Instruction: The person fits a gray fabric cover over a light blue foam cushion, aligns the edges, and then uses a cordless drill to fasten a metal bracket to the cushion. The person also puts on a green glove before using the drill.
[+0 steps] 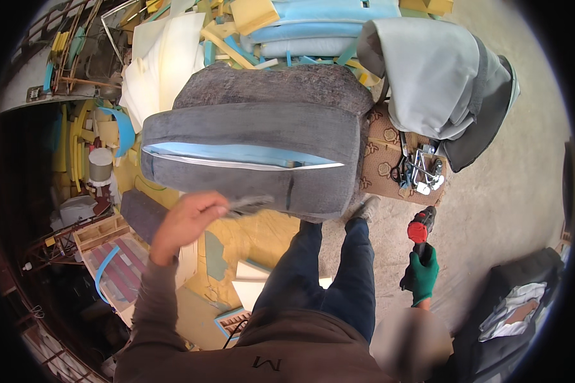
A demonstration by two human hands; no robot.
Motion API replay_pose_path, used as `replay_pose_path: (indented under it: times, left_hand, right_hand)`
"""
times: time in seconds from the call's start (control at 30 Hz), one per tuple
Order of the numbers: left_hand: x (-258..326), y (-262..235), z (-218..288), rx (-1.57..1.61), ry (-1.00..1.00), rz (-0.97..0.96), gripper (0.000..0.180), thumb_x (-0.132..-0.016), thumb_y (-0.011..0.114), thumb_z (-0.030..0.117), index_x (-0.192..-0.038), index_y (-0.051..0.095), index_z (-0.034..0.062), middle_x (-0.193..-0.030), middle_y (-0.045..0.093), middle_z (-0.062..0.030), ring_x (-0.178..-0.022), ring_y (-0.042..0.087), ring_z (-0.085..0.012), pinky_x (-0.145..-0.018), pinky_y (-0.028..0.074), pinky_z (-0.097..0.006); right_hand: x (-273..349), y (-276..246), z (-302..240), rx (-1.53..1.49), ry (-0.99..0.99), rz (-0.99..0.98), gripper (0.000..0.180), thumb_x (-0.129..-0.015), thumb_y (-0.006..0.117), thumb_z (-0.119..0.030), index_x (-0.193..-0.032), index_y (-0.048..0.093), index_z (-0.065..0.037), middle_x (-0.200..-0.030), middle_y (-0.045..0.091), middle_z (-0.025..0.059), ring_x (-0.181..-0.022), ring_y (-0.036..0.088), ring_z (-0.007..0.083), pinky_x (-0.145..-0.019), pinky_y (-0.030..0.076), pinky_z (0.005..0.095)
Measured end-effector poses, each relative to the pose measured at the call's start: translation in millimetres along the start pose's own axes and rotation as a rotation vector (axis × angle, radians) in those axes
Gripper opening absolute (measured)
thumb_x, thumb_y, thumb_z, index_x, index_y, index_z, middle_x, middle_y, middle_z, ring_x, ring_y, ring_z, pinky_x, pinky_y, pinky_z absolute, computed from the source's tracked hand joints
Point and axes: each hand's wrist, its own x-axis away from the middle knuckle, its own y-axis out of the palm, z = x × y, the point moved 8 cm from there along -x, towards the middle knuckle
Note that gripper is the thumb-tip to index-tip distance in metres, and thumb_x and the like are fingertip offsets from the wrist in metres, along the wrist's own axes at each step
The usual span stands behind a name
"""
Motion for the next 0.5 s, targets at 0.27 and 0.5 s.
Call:
replay_pose_path:
  times: [0.27, 0.5]
  left_hand:
    - [-31.2, -100.5, -128.2, -0.288, 0.099, 0.086, 0.018, -0.107, 0.072, 0.015, -0.108, 0.072, -0.003, -0.092, 0.071, -0.0136, -0.085, 0.067, -0.0244, -0.08, 0.055, -0.04]
    - [-144.8, -168.9, -242.0, -0.119, 0.095, 0.01, 0.01, -0.102, 0.073, 0.01, -0.099, 0.072, 0.0002, -0.084, 0.067, -0.0041, -0.082, 0.061, -0.0142, -0.076, 0.051, -0.037]
  right_hand:
    - [20.0, 76.1, -15.9, -0.022, 0.007, 0.027, 0.036, -0.097, 0.075, -0.009, -0.133, 0.07, -0.005, -0.085, 0.065, 0.0002, -0.063, 0.059, 0.0098, -0.058, 0.05, 0.0332]
    - [-1.6, 108.2, 6.7, 0.433, -0.052, 0.117, 0.051, -0.09, 0.084, -0.038, -0.13, 0.072, -0.008, -0.106, 0.077, 0.0248, -0.107, 0.07, 0.0475, -0.094, 0.055, 0.0582]
